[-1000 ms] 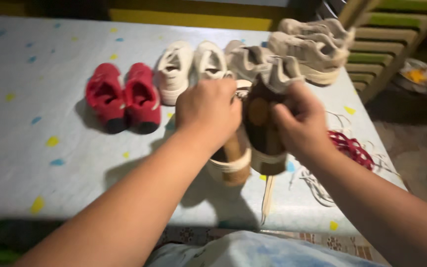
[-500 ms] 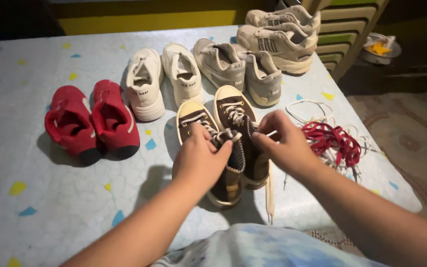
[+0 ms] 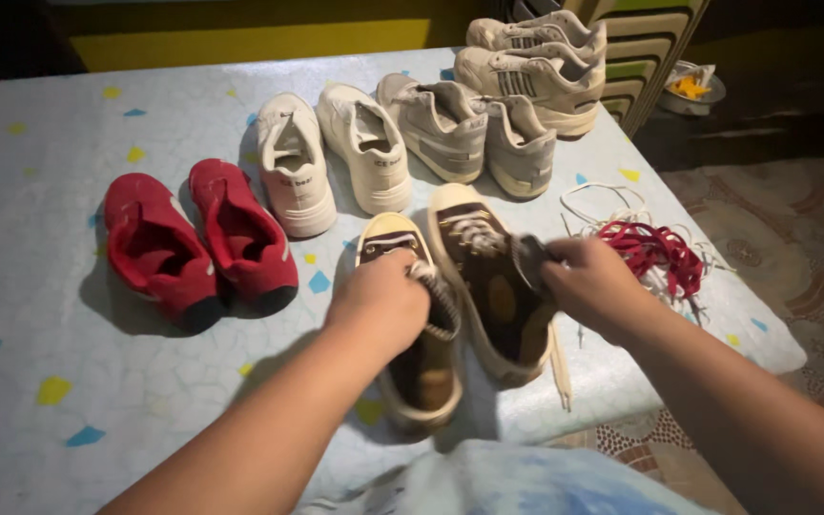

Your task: The person removes red laces from a pair of red sneakers and sets them aside. They then take a pair of brown high-top sneakers and thread white laces through the eyelets, pulling them tight and tying a knot. The person continues to adjust and re-tie the laces on the brown sneakers.

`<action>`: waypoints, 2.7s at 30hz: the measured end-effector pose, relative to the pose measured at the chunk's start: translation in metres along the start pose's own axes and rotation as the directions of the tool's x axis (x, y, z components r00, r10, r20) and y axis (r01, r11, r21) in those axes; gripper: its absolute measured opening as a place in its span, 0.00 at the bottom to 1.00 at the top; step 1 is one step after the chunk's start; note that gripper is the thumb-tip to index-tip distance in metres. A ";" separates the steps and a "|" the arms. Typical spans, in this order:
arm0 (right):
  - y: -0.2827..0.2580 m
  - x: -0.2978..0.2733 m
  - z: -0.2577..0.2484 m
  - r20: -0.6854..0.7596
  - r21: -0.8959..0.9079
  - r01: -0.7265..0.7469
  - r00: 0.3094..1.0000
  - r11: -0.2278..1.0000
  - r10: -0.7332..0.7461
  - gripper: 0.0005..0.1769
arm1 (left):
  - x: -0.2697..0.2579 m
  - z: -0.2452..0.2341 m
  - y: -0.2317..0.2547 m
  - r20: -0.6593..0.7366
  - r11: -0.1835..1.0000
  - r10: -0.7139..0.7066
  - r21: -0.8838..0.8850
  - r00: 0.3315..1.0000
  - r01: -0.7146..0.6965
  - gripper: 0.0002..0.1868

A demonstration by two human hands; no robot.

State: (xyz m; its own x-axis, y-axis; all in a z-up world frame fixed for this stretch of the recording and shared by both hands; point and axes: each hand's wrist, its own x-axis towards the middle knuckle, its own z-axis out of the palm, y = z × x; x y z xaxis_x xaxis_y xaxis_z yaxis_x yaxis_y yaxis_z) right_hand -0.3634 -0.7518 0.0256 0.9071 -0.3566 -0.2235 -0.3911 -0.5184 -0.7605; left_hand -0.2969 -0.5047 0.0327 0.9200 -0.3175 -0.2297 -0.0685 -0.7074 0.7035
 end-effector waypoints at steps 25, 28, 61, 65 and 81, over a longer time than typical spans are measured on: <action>-0.005 0.043 -0.001 0.251 -0.172 -0.074 0.961 0.982 0.117 0.17 | 0.063 0.042 0.111 0.188 0.863 -0.151 0.504 0.971 0.037 0.35; 0.006 0.037 -0.004 0.194 -0.153 -0.013 0.980 0.988 0.043 0.18 | 0.057 0.055 0.101 0.015 0.912 -0.090 0.403 0.996 0.076 0.30; 0.013 0.049 -0.035 0.317 0.136 0.350 0.871 0.927 -0.376 0.16 | 0.076 0.059 0.059 0.246 0.995 0.086 0.032 0.965 -0.097 0.18; 0.014 0.061 -0.029 0.455 0.364 0.264 0.787 0.893 -0.417 0.14 | 0.081 0.046 0.089 0.216 0.978 0.208 -0.030 0.954 -0.206 0.18; -0.005 0.013 -0.011 0.079 0.222 0.538 0.822 0.813 -0.565 0.09 | 0.063 0.017 0.137 0.117 0.907 0.048 -0.422 0.992 0.006 0.18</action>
State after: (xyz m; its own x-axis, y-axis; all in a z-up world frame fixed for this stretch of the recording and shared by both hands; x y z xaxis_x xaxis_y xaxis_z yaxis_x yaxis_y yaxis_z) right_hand -0.3517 -0.7619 0.0333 0.9784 0.0613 0.1974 0.2040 -0.4409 -0.8741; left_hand -0.2551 -0.6326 0.1032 0.8641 -0.4226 -0.2733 0.1067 -0.3768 0.9201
